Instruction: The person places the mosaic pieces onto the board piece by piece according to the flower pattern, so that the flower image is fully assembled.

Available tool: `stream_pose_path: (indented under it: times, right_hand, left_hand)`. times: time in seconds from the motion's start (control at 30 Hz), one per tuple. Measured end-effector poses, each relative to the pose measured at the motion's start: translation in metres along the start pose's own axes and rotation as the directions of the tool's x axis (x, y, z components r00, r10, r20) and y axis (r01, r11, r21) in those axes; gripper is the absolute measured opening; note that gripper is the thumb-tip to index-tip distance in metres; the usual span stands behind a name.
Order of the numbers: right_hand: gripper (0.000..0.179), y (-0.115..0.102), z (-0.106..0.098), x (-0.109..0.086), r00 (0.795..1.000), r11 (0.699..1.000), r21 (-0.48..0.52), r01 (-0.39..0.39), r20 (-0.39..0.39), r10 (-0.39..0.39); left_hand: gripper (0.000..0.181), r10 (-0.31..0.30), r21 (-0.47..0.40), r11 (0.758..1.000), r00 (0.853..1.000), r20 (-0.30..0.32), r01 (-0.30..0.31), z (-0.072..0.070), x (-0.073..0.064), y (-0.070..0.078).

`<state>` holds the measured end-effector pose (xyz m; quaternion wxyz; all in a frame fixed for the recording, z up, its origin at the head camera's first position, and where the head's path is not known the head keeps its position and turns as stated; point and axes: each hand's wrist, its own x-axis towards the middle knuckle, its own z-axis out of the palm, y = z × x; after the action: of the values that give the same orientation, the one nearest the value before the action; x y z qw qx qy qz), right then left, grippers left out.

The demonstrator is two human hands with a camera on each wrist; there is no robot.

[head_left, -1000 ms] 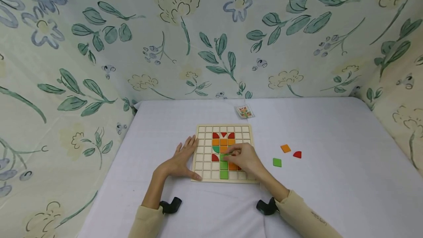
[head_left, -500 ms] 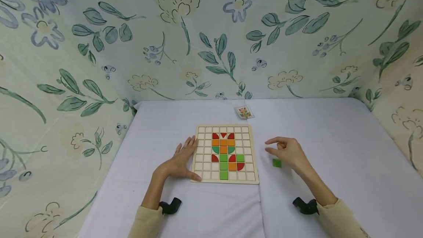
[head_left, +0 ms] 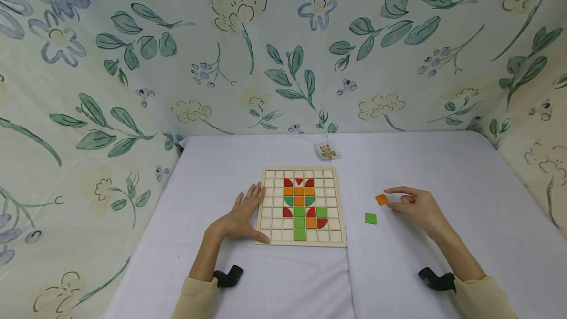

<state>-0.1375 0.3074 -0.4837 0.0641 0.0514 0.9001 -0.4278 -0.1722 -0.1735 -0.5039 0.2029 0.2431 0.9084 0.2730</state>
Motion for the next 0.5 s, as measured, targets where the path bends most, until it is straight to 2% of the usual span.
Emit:
stream_pose_path:
  times: [0.23,0.5]
  right_hand:
    - [0.049,0.012,0.0,0.006,0.999,0.999,-0.03,-0.038,0.016,0.039]
    - [0.049,0.01,0.006,0.016,0.998,0.999,0.006,-0.054,0.033,0.054]
  left_hand:
    - [0.142,0.001,-0.006,1.0,1.0,0.001,-0.001,0.0,0.0,0.0]
    - [0.142,0.005,-0.012,1.0,1.0,-0.001,-0.005,0.0,0.0,0.0]
